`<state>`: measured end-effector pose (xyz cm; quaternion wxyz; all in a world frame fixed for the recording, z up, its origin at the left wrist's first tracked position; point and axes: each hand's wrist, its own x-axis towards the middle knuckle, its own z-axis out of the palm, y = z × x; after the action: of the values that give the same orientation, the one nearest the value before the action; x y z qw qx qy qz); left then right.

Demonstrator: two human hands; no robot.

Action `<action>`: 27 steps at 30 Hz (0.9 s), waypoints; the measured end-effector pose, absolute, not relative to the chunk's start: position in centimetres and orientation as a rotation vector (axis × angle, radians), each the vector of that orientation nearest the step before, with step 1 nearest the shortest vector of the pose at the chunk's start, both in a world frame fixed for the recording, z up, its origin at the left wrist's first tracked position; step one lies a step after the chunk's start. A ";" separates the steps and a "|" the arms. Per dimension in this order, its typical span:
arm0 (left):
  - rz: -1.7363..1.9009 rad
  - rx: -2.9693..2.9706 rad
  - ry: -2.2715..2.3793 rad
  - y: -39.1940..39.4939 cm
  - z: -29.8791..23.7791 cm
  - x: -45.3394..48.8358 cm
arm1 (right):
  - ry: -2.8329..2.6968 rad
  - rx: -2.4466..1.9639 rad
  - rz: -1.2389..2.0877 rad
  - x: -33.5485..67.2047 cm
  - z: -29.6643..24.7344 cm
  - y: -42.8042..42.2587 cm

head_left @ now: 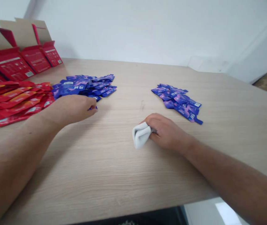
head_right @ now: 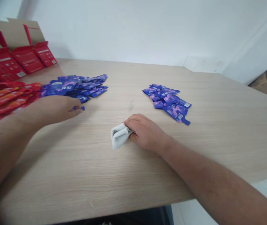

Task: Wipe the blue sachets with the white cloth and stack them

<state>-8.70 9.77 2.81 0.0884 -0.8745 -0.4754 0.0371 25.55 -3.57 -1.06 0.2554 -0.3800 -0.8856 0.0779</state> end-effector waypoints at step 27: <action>0.092 -2.846 -1.150 8.9 0.3 -5.7 | -1.660 -2.202 -0.018 43.2 0.5 2.7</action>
<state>-5.73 8.94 0.32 0.0355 -0.9261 -0.3744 0.0298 43.17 2.66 0.45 0.1907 -0.7840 -0.5908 -0.0063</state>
